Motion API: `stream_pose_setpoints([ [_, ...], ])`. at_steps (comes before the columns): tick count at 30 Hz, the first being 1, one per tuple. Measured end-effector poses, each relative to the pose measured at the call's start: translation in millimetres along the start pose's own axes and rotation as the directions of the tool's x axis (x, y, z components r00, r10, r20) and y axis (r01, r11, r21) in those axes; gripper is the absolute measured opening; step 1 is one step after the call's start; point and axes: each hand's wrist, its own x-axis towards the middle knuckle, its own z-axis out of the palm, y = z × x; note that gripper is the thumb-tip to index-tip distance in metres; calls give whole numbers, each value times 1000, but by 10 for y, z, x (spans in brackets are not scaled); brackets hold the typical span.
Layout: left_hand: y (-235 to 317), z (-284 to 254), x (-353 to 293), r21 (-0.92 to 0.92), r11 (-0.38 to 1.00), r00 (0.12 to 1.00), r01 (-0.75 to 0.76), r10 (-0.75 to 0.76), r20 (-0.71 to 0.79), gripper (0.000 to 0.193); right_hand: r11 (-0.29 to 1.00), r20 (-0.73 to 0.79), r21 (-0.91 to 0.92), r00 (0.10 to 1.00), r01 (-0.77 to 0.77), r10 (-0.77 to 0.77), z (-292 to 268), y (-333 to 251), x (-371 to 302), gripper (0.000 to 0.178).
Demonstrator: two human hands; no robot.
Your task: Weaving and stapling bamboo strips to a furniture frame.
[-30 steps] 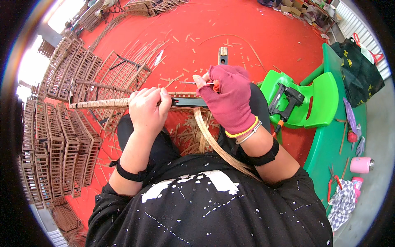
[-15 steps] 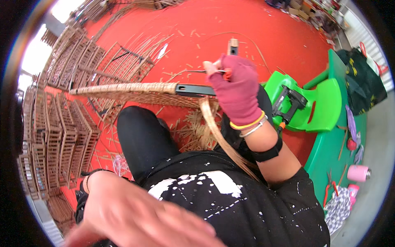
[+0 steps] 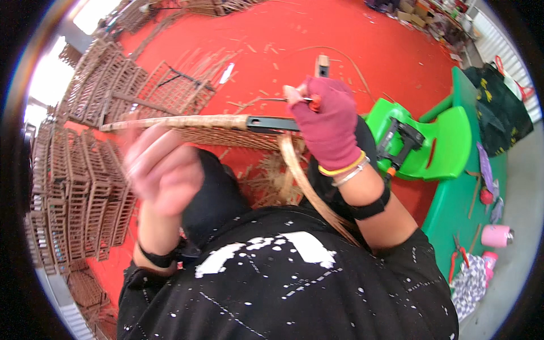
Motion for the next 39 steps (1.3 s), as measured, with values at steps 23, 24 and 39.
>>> stream_pose_setpoints([
  [23, 228, -686, 253, 385, -875, 954, 293, 292, -64, 35, 992, -174, -1, 977, -126, 124, -836, -68, 18, 5],
  [24, 264, -707, 219, 414, -853, 943, 318, 331, -44, 35, 992, -214, -103, 976, -66, 43, -1021, -64, 70, 8],
  [39, 301, -655, 33, 494, -866, 995, 77, 100, 20, 47, 525, -850, -395, 517, -754, 102, -4984, 1069, -2130, 22],
])
